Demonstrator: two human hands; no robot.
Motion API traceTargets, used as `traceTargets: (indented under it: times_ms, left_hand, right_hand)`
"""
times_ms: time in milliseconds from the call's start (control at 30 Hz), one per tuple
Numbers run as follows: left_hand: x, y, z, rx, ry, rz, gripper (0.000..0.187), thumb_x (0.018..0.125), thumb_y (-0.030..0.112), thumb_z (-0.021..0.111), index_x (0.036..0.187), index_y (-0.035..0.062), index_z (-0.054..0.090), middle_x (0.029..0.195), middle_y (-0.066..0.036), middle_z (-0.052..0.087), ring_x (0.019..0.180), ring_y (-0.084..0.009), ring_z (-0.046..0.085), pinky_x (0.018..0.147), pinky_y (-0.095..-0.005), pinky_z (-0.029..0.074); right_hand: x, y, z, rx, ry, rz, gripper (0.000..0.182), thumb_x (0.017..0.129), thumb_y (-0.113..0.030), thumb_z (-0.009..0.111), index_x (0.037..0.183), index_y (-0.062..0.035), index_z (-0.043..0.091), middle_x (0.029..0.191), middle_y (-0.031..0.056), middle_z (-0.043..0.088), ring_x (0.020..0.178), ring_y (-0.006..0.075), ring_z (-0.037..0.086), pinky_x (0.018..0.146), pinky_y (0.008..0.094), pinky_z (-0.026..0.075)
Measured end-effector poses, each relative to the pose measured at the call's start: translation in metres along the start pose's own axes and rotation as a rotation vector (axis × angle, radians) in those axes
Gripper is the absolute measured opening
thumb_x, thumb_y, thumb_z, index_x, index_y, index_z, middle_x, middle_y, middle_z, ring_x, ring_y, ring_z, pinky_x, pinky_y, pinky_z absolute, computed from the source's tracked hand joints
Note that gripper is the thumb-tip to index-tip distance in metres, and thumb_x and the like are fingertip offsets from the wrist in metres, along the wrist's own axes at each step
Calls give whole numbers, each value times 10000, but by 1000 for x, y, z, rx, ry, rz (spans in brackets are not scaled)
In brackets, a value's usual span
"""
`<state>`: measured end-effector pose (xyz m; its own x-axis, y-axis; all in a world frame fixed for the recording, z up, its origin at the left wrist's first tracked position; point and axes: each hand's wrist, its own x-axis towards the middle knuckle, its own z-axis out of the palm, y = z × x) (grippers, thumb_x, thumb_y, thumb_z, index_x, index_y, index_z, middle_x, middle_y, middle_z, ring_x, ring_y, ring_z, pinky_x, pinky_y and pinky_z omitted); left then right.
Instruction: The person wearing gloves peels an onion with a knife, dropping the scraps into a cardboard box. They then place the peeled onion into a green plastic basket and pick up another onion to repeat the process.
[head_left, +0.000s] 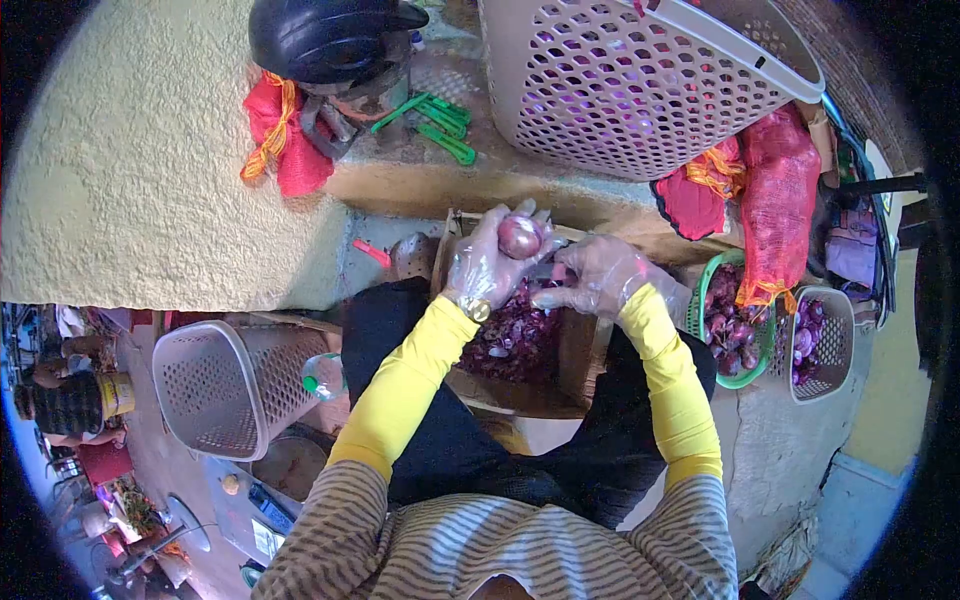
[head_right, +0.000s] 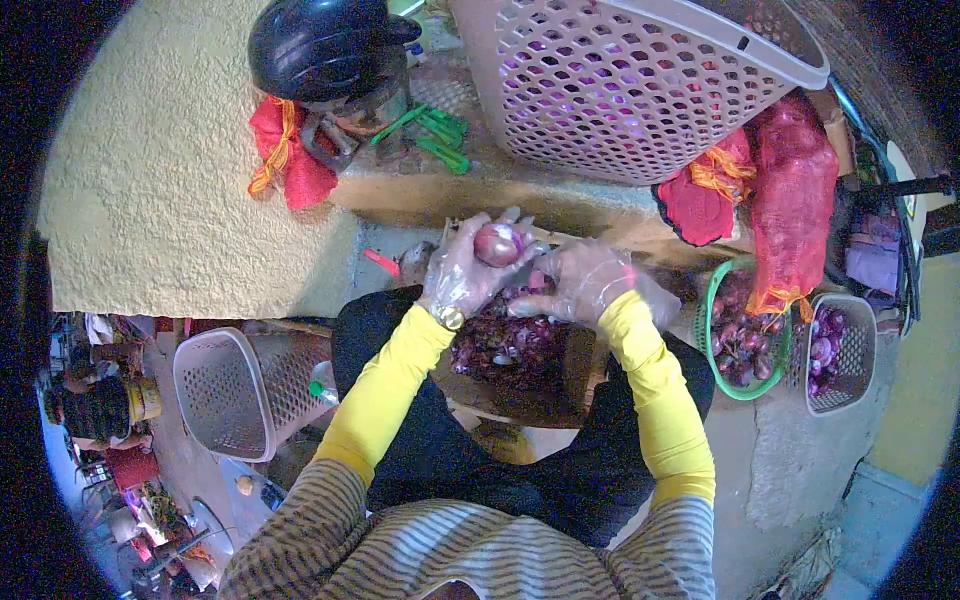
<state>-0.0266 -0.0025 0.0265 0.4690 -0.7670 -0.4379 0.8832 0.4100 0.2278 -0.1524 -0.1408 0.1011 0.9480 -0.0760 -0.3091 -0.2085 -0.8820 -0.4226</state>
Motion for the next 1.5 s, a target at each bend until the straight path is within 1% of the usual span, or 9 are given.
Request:
traceTargets:
  times_ms: [100, 200, 267, 333, 533, 700, 767, 1267, 1500]
  left_hand:
    - [6, -4, -11, 35, -226, -192, 430, 1055, 328, 466, 1324, -7, 450, 1303, -179, 549, 1133, -310, 610, 1085, -470, 471]
    - [37, -35, -52, 465, -206, 132, 514, 1048, 394, 420, 1431, 54, 465, 1302, -181, 589, 1213, -339, 564, 1111, -524, 407]
    - [0, -16, -16, 554, -289, 70, 549, 1054, 464, 411, 1427, 65, 473, 1334, -176, 579, 1230, -337, 560, 1106, -533, 404]
    - [-24, -5, 10, 128, -132, -204, 574, 1049, 502, 418, 1425, 72, 475, 1363, -171, 566, 1268, -327, 540, 1095, -530, 414]
    - [-45, 7, 28, 145, -96, -147, 501, 1047, 380, 491, 1436, 64, 473, 1387, -165, 569, 1252, -289, 566, 1080, -462, 448]
    - [-35, 3, 15, 126, -183, -81, 531, 1052, 389, 470, 1468, 61, 443, 1396, -149, 565, 1207, -272, 592, 1036, -384, 489]
    - [-35, 5, 17, 94, -197, -105, 535, 1063, 396, 444, 1458, 36, 447, 1376, -171, 568, 1234, -283, 574, 1071, -414, 459]
    - [-35, 5, 27, 292, -139, -78, 662, 1034, 521, 469, 1421, -16, 467, 1361, -192, 552, 1251, -291, 554, 1083, -427, 451]
    - [-24, 2, 15, 31, -208, -160, 647, 1049, 486, 454, 1448, -23, 428, 1370, -199, 537, 1246, -298, 548, 1097, -443, 436]
  right_hand:
    - [-12, 1, 5, 81, 104, 86, 607, 737, -703, 733, 850, -107, 710, 755, 145, 683, 747, 338, 685, 703, 456, 530]
    - [-20, 4, 13, 443, 316, 180, 561, 748, -620, 784, 856, -76, 695, 739, 146, 667, 714, 328, 664, 677, 424, 513]
    - [-28, -1, 11, 556, 428, 249, 536, 749, -546, 823, 864, -43, 681, 734, 153, 654, 681, 329, 636, 663, 406, 499]
    - [-34, -6, 12, 523, 428, 303, 536, 734, -522, 845, 828, -29, 657, 740, 161, 647, 668, 336, 622, 668, 411, 499]
    - [-32, -30, 2, 394, 426, 179, 581, 697, -606, 830, 767, -60, 645, 756, 173, 670, 702, 362, 667, 676, 446, 524]
    - [-15, -29, 9, 341, 534, 83, 616, 696, -657, 796, 1018, -134, 746, 766, 148, 690, 712, 360, 685, 661, 439, 541]
    - [-11, -27, 9, 388, 512, 66, 656, 705, -692, 764, 1123, -188, 746, 798, 141, 709, 734, 346, 697, 662, 438, 547]
    - [-5, -14, 10, 268, 458, 96, 639, 741, -691, 733, 1130, -184, 744, 849, 147, 730, 775, 352, 709, 691, 458, 555]
    - [0, -12, 16, 257, 418, 135, 629, 802, -673, 687, 1145, -149, 735, 831, 177, 718, 766, 376, 696, 698, 466, 551]
